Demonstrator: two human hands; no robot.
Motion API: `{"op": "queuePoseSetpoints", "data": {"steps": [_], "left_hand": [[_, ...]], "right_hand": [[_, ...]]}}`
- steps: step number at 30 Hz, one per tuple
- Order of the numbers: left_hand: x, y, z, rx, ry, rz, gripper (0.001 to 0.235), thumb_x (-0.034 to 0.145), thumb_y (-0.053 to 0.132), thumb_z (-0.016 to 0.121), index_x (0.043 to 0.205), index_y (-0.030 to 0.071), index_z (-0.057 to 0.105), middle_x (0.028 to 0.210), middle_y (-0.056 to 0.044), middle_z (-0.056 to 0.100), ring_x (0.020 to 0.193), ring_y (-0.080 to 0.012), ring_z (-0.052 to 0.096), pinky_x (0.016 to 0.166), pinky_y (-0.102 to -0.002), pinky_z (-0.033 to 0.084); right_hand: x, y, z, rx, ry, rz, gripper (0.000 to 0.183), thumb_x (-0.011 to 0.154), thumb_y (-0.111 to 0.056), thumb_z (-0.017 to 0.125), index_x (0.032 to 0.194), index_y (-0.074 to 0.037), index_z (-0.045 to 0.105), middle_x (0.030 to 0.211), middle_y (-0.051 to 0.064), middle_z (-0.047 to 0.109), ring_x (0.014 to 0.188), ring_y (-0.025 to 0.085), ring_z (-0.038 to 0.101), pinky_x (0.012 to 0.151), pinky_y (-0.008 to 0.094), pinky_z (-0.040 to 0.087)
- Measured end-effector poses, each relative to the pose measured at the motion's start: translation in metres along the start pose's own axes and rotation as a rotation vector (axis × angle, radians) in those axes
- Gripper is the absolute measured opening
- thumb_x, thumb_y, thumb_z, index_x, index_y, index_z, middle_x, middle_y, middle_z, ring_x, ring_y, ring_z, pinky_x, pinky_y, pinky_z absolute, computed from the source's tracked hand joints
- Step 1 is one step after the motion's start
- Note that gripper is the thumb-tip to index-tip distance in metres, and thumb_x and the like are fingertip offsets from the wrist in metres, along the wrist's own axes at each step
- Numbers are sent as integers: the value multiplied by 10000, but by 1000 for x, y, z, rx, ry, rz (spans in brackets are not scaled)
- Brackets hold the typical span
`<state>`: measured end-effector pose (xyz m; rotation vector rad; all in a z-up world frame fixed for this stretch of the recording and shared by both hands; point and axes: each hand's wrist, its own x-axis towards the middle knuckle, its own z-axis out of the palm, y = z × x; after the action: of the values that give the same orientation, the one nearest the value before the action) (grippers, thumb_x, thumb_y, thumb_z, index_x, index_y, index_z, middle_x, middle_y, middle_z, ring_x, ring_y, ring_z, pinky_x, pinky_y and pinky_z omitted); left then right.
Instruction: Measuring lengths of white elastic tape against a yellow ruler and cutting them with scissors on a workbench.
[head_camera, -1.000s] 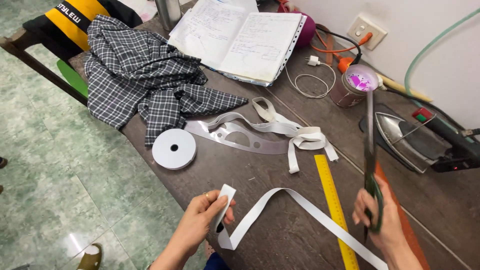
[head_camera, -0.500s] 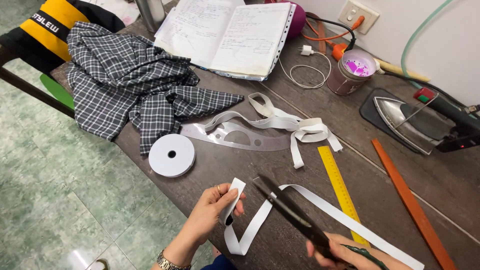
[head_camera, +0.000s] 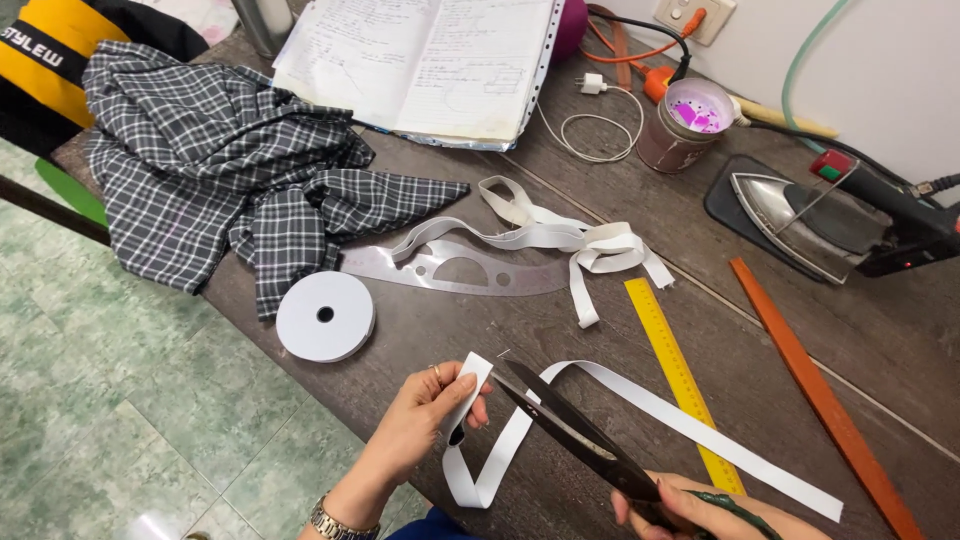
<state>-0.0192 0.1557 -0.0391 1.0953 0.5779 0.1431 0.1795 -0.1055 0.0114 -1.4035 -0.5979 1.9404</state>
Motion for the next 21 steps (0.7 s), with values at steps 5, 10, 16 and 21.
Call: {"op": "queuePoseSetpoints", "data": {"steps": [5,10,16,21], "left_hand": [[6,1,6,41,-36,-26,268,958,216,513,937,-8,660,702,-93,686,625,-123,604,659,-250,490],[11,-1,19,200,-120,11,326,954,268,506,771,55,671,786,-28,714,650,-85,581,658,-226,451],[12,6,23,356,-111,-32,398,949,340,503,682,107,685,729,16,675,555,-61,467,516,-216,326],[15,3,22,370,-111,-15,411,944,341,502,665,105,690,733,31,717,638,-58,555,618,-210,389]], "right_hand": [[-2,-2,2,-14,40,-13,548,903,-458,351,1161,-78,652,743,0,479,650,102,426,609,240,327],[-4,-18,9,-94,42,13,592,882,-513,294,1177,-118,621,761,-20,455,632,87,382,607,223,336],[8,1,1,66,8,-42,644,838,-582,351,1153,-68,579,773,2,430,630,89,366,529,198,312],[16,16,-5,146,-39,-121,664,818,-625,404,1105,-45,554,743,-1,397,561,78,280,446,189,224]]}}
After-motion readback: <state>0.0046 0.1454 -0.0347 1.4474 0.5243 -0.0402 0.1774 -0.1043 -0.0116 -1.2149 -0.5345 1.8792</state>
